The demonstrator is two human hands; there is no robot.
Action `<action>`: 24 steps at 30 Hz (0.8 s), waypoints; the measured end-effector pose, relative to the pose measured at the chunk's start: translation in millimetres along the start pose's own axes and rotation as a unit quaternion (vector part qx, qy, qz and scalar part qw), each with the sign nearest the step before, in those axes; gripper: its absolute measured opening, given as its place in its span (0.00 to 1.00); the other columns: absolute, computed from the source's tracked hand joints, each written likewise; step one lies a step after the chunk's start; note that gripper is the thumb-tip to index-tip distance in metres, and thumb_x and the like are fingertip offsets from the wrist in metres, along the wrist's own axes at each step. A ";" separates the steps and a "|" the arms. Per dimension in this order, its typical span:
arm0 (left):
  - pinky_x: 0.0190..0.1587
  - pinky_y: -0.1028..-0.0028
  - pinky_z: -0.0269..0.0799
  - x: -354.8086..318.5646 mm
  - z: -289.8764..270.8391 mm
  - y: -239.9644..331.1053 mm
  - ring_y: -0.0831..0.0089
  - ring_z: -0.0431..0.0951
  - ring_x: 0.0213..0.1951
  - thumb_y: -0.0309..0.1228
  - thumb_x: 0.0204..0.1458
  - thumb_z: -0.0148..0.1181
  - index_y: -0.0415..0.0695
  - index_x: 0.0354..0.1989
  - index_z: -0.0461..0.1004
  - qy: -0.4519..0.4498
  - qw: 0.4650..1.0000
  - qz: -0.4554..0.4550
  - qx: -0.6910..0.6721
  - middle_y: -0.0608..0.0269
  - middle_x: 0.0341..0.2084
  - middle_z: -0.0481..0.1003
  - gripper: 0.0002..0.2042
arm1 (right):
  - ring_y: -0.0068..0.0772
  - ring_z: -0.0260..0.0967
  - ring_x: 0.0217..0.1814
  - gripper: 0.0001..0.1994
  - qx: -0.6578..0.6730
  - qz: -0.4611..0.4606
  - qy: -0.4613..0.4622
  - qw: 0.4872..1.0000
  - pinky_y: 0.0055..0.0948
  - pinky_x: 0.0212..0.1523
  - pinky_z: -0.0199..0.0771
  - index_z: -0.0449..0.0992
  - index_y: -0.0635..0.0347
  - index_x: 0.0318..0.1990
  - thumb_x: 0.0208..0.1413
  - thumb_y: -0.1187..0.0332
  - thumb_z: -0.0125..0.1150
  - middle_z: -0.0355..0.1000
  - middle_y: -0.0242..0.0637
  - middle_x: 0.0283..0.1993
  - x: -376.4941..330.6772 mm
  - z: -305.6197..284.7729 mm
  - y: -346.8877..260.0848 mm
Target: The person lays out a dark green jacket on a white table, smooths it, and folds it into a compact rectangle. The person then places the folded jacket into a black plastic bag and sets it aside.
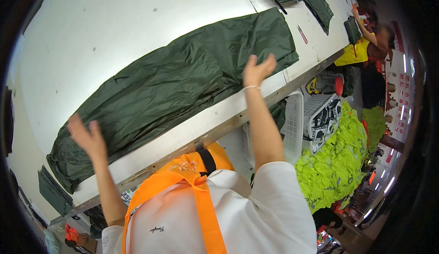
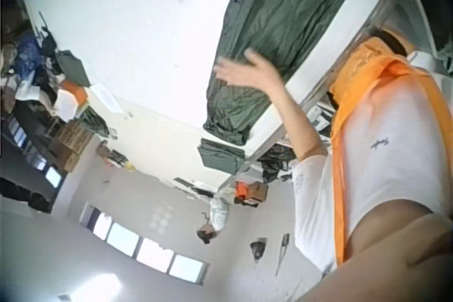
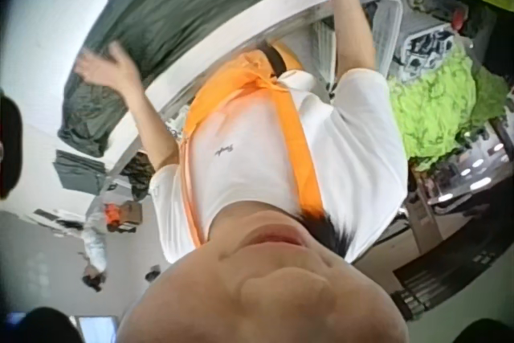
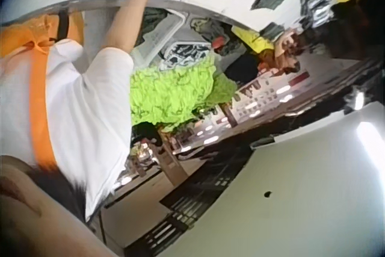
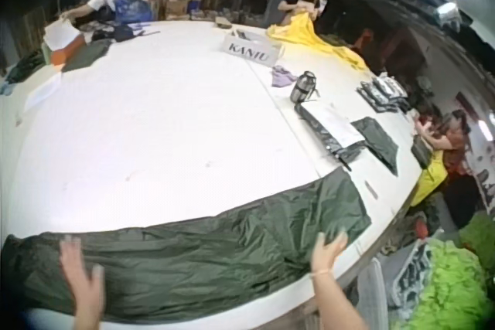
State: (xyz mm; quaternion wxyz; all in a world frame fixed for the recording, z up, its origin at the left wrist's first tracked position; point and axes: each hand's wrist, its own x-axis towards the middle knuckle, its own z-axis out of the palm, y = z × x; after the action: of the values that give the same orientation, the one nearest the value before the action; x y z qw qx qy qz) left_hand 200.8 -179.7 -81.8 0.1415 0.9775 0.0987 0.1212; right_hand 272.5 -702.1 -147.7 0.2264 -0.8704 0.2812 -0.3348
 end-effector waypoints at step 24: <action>0.65 0.45 0.31 -33.7 93.8 139.9 0.53 0.38 0.69 0.58 0.46 0.56 0.54 0.68 0.49 -0.139 0.985 0.079 0.060 0.55 0.69 0.41 0.43 | 0.55 0.49 0.67 0.33 -0.070 -0.071 -0.053 0.994 0.47 0.64 0.51 0.63 0.66 0.58 0.53 0.49 0.58 0.57 0.54 0.62 200.8 38.6 68.3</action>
State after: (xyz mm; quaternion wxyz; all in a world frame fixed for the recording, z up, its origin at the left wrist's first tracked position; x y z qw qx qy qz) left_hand 215.8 -342.6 -134.1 0.0852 0.9963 0.0077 -0.0109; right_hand 400.9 -873.4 -122.0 0.1550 -0.9182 0.2292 -0.2834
